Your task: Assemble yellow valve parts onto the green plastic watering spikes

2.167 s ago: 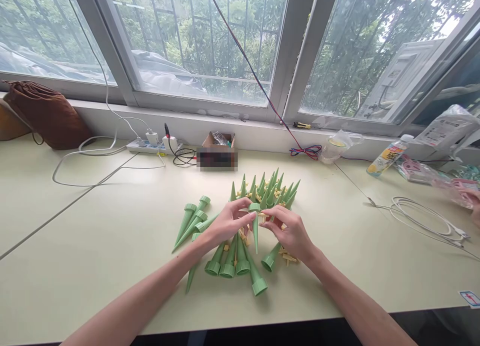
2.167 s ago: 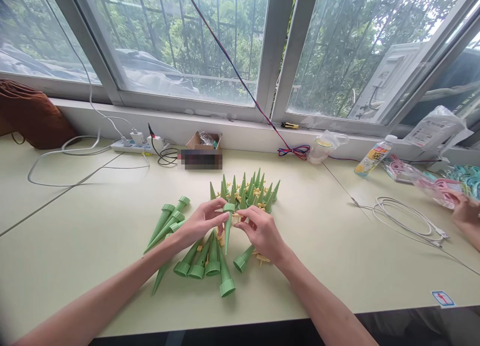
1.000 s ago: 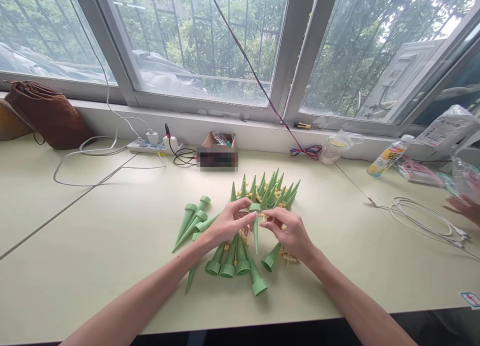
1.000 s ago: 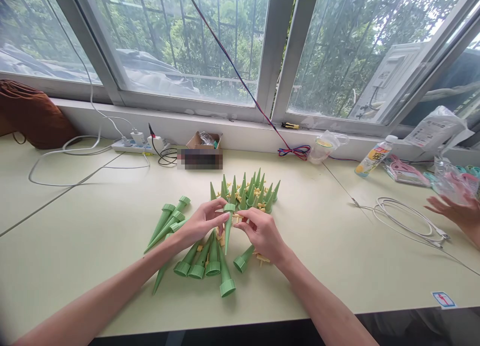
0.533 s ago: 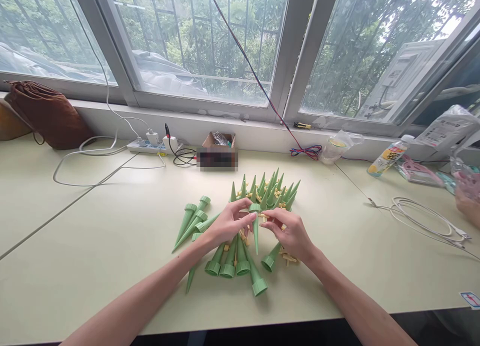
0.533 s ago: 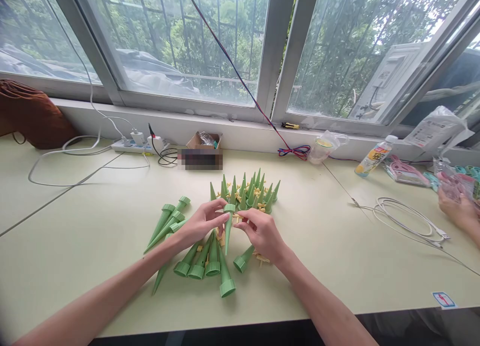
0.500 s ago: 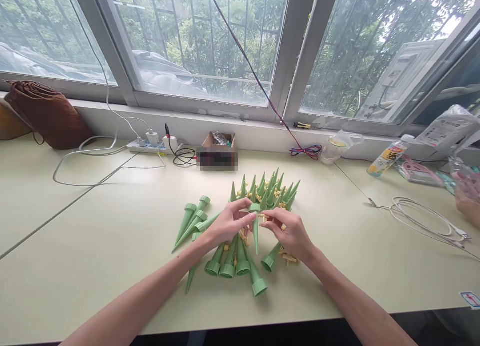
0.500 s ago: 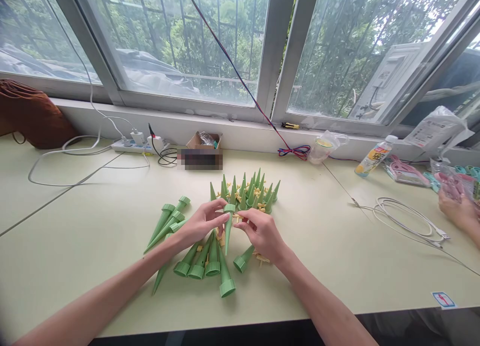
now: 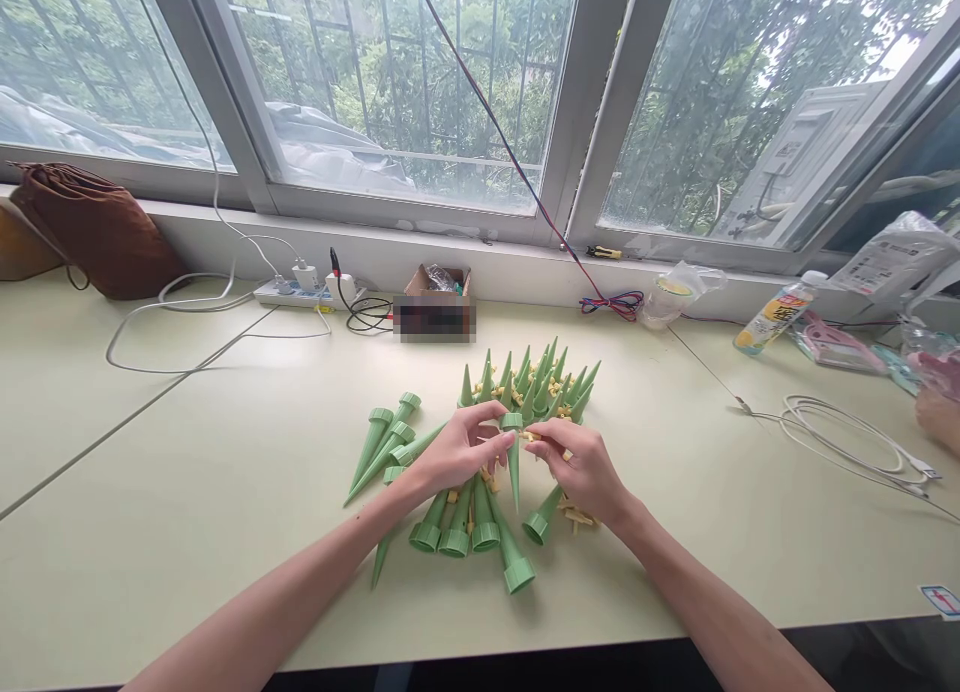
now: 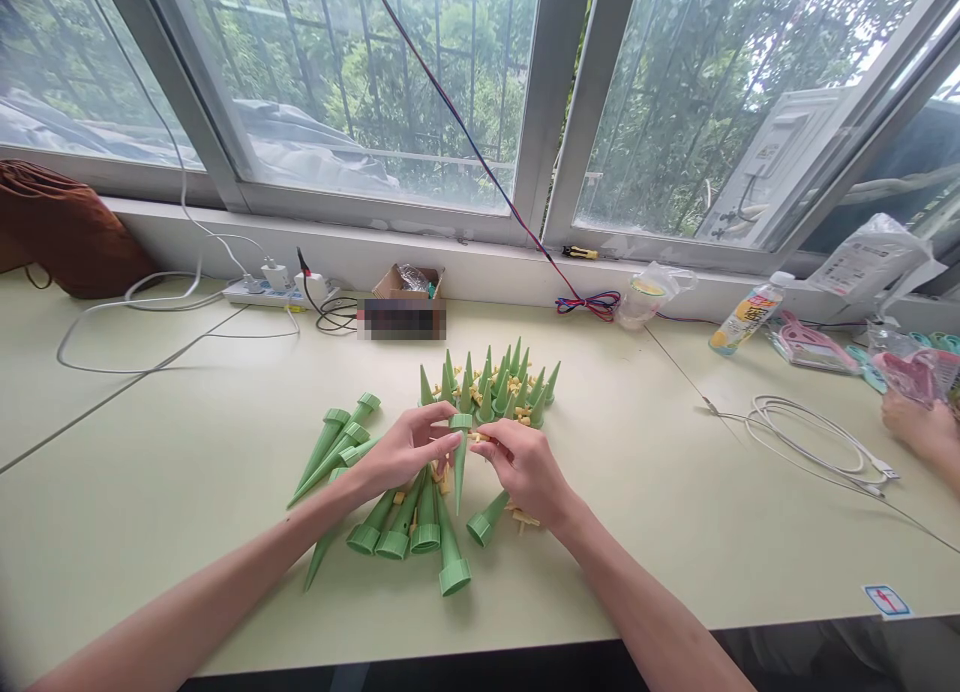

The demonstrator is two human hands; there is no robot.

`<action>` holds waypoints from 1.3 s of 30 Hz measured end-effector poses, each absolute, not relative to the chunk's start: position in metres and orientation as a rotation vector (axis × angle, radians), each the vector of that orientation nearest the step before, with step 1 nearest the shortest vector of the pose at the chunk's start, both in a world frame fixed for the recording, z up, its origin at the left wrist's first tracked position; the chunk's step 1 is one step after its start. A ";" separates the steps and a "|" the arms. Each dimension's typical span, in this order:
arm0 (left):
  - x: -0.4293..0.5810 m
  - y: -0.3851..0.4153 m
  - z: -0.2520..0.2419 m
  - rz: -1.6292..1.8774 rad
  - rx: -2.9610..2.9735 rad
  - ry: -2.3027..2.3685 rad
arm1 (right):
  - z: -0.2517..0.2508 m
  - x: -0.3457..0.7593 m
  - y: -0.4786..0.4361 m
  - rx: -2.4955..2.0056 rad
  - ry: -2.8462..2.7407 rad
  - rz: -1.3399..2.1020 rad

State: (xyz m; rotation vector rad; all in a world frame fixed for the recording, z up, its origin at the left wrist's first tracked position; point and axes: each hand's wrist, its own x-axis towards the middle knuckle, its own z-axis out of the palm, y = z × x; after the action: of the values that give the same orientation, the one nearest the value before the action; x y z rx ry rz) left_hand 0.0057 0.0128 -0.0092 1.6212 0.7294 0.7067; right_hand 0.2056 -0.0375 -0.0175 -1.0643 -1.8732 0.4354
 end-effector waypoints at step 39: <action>0.006 0.007 -0.005 0.696 1.755 0.792 | -0.022 0.206 -0.038 -1.137 -1.834 0.505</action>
State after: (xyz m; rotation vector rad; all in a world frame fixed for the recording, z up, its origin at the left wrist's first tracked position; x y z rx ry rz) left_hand 0.0057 0.0072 -0.0047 1.7550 0.7918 0.6957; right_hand 0.2055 -0.0376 -0.0224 -1.1370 -1.8335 0.5046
